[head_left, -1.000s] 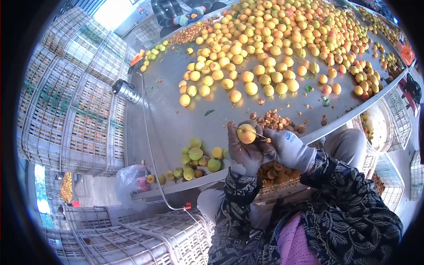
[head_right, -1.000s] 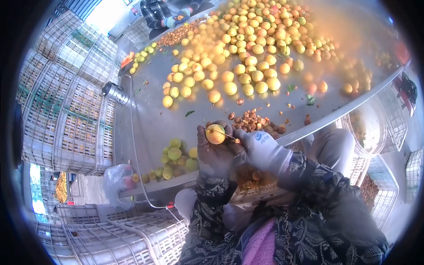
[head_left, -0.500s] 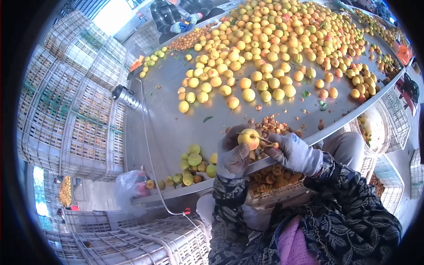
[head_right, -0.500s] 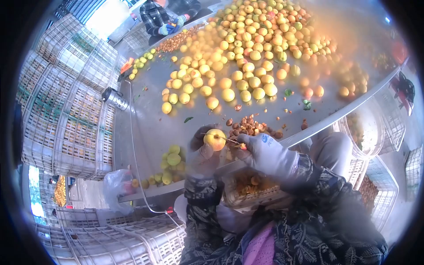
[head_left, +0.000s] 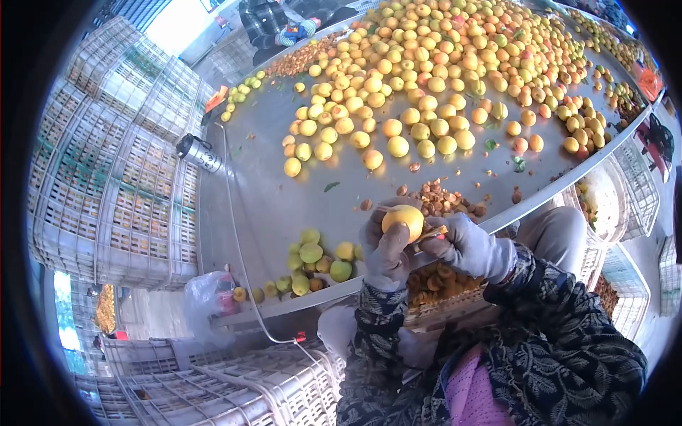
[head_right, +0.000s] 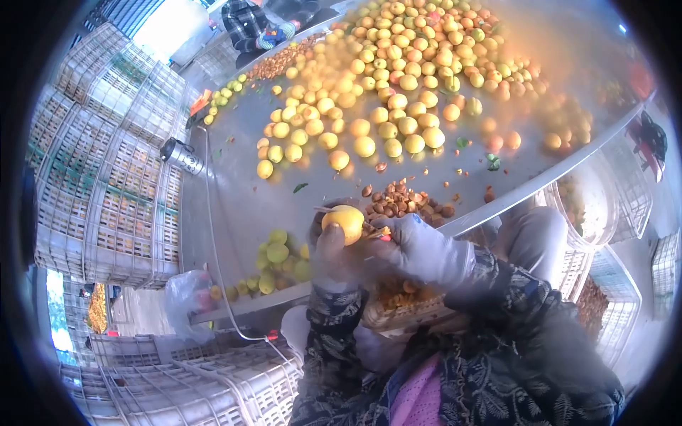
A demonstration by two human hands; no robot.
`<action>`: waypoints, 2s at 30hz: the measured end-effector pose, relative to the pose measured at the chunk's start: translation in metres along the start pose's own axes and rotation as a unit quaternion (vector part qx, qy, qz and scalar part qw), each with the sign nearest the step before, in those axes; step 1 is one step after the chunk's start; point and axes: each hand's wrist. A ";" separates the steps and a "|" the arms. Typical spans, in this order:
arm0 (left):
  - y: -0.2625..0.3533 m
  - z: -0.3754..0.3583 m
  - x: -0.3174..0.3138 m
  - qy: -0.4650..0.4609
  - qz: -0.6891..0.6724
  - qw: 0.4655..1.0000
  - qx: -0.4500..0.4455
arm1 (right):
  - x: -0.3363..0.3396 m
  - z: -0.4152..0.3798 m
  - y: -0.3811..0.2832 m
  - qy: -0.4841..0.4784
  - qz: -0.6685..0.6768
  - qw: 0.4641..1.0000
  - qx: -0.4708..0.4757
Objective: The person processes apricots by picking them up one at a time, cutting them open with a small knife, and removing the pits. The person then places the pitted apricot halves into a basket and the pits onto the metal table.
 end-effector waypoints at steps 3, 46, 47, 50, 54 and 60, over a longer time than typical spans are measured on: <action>0.021 0.011 0.010 -0.112 0.138 0.984 -0.008 | 0.012 0.001 0.002 -0.056 -0.045 0.997 -0.025; 0.033 0.000 0.004 -0.142 0.242 0.953 0.112 | 0.047 0.011 0.008 -0.209 -0.117 0.960 -0.147; 0.029 0.002 0.006 -0.145 0.241 0.953 0.111 | 0.040 0.016 0.013 -0.131 -0.040 0.989 -0.055; 0.017 0.011 0.007 -0.124 0.328 0.931 0.101 | 0.029 0.013 0.016 -0.016 0.237 0.966 -0.104; -0.001 0.008 0.005 -0.116 0.381 0.917 0.000 | -0.001 0.035 0.017 0.132 0.286 0.949 -0.029; -0.009 0.001 0.007 -0.116 0.406 0.897 -0.132 | -0.010 0.038 0.006 0.170 0.303 0.933 -0.088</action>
Point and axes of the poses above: each hand's wrist, its own z-axis towards the middle knuckle, its own x-axis out of the back of the hand, y = z × x, and after that the axes turned 14 degrees about -x, right-handed
